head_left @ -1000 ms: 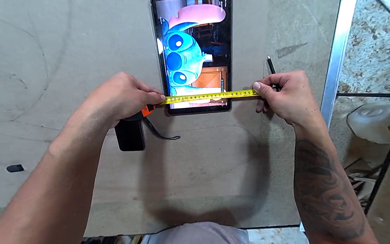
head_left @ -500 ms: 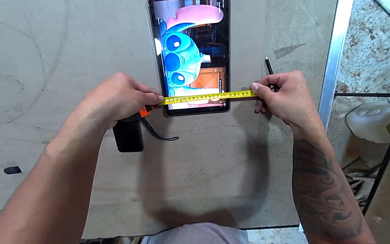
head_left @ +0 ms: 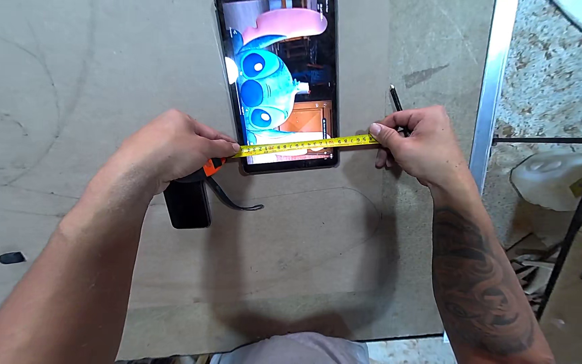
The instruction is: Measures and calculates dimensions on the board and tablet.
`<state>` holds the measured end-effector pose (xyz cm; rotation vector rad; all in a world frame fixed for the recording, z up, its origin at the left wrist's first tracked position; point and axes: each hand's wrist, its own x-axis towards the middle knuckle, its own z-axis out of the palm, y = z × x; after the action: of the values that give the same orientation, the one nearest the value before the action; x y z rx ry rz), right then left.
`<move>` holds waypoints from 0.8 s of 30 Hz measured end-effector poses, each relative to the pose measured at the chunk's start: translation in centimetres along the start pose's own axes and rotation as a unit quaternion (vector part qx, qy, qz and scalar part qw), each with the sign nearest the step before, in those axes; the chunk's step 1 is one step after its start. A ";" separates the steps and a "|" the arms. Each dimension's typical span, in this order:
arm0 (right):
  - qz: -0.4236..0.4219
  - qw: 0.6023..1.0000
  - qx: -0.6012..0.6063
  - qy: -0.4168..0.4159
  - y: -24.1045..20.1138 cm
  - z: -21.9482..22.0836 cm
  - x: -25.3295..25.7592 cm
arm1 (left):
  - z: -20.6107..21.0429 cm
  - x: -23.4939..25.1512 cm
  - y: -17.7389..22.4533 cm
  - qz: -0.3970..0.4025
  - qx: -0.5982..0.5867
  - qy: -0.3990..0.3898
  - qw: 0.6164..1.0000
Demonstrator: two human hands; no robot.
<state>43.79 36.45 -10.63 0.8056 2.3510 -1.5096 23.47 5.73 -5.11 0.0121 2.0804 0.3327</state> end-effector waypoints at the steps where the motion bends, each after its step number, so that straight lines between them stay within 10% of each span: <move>1: 0.000 1.000 -0.001 -0.001 0.0 0.0 0.0 | 0.0 0.0 0.0 0.000 0.000 0.000 1.000; 24: -0.068 0.997 -0.043 0.011 0.8 0.2 -1.3 | 0.9 -0.9 -0.7 -0.002 0.006 -0.001 1.000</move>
<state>45.27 36.11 -10.76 0.6579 2.5145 -1.4452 24.74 5.09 -4.95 0.0160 2.0794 0.3183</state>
